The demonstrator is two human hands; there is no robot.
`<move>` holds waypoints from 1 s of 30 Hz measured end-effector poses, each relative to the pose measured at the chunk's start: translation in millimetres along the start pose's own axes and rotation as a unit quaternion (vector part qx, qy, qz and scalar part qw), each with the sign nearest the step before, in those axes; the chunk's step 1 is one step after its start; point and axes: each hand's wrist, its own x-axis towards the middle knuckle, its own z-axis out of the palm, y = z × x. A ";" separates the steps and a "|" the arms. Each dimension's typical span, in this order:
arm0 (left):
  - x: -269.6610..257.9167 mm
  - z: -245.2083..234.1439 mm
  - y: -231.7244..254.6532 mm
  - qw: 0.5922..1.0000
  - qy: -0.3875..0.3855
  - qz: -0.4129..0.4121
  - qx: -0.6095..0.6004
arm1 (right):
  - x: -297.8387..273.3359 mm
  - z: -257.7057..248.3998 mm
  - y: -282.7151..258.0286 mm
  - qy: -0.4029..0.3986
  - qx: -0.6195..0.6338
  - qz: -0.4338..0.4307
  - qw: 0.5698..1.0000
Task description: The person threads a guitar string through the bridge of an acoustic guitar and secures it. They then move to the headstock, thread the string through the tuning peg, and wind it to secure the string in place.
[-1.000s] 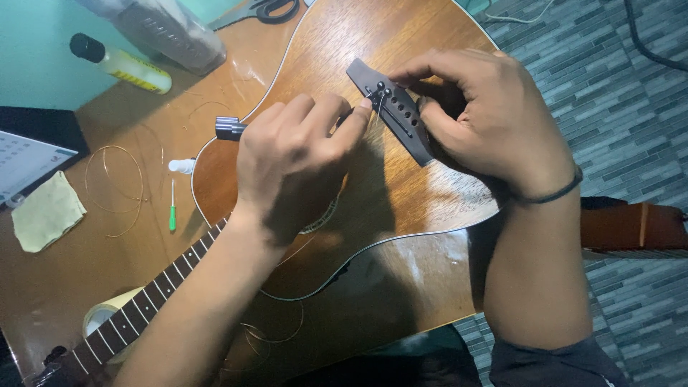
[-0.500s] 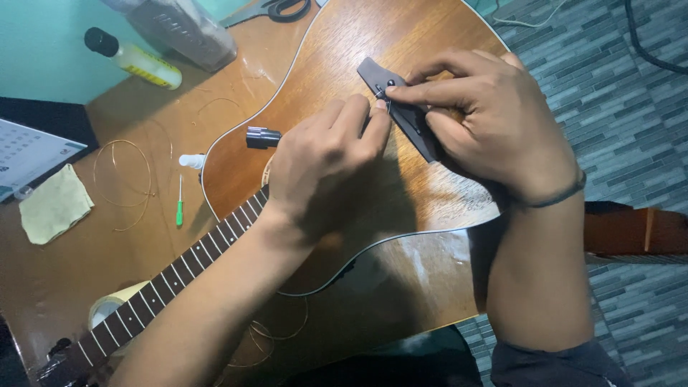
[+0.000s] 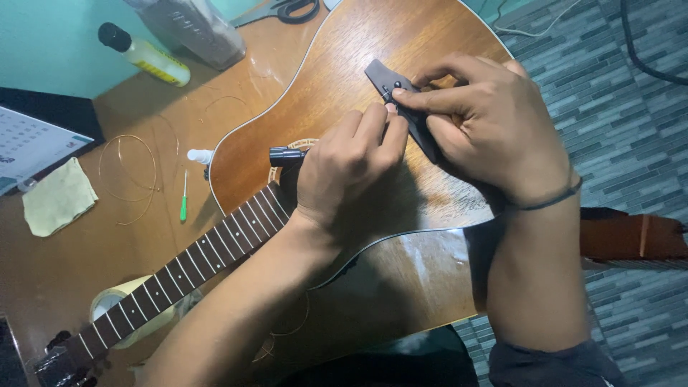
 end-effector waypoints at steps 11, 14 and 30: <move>5.7 6.0 5.2 0.999 0.010 -0.025 0.018 | -1.7 -0.7 0.5 -0.006 -0.011 0.000 1.000; 4.4 5.1 6.9 0.999 0.005 -0.035 0.008 | -1.2 -0.2 0.6 -0.008 -0.011 -0.003 1.000; 6.3 5.6 -12.5 0.994 -0.067 -0.044 -0.073 | 2.8 -2.8 0.7 -0.005 -0.006 -0.017 1.000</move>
